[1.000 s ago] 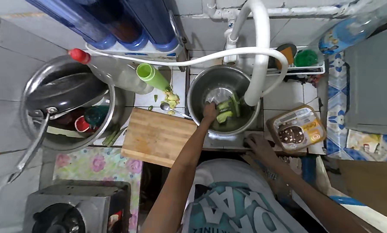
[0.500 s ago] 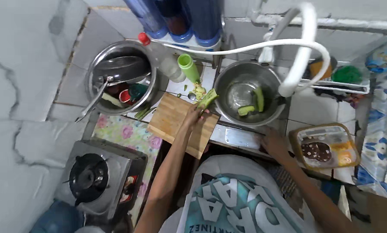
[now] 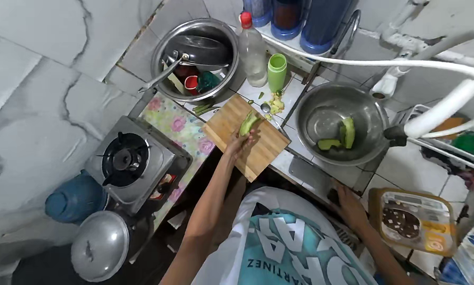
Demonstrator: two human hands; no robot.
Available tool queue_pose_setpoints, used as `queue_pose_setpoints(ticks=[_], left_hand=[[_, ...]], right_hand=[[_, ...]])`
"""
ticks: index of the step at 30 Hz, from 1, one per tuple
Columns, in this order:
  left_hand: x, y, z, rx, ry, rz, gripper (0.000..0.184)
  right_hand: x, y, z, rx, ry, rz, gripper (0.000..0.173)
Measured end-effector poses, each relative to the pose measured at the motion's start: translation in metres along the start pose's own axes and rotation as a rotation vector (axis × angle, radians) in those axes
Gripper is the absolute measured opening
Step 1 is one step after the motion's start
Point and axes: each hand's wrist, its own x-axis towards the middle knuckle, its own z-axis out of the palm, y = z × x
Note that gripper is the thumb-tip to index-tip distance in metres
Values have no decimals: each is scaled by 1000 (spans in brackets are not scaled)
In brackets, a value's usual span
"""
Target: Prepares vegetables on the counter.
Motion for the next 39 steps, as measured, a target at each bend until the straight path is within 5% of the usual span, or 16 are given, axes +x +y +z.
queue_pose_setpoints(ticks=[3, 11, 15, 17, 20, 24, 27, 32, 34, 37, 39], left_hand=[[9, -16, 0, 26, 77, 44, 21], [31, -23, -22, 784, 242, 231, 66], [-6, 5, -3, 1000, 410, 561, 54], [-22, 16, 27, 956, 325, 698, 42], [-41, 15, 87, 921, -34, 724, 31], [-37, -11, 166, 1189, -464, 1096, 55], [-42, -11, 161, 1205, -622, 993, 71], [-26, -12, 52, 972, -79, 676, 25], [2, -29, 17, 1076, 116, 632, 27], [38, -36, -6, 1261, 202, 493, 53], [47, -22, -11, 1320, 179, 445, 40]], right_hand=[[-8, -7, -10, -22, -39, 0, 78], [-31, -13, -19, 219, 170, -171, 61], [-31, -33, -26, 310, 329, -236, 61], [-30, -40, -34, 314, 342, -210, 61], [-25, -40, -35, 299, 353, -204, 58], [-20, -38, -30, 267, 301, -227, 53], [-19, -48, -27, 261, 243, -252, 51], [-5, -65, -20, 364, 180, -255, 54], [4, -75, -20, 420, 154, -241, 52], [22, -96, -26, 515, 65, -187, 46], [34, -115, -36, 547, -29, -132, 42]])
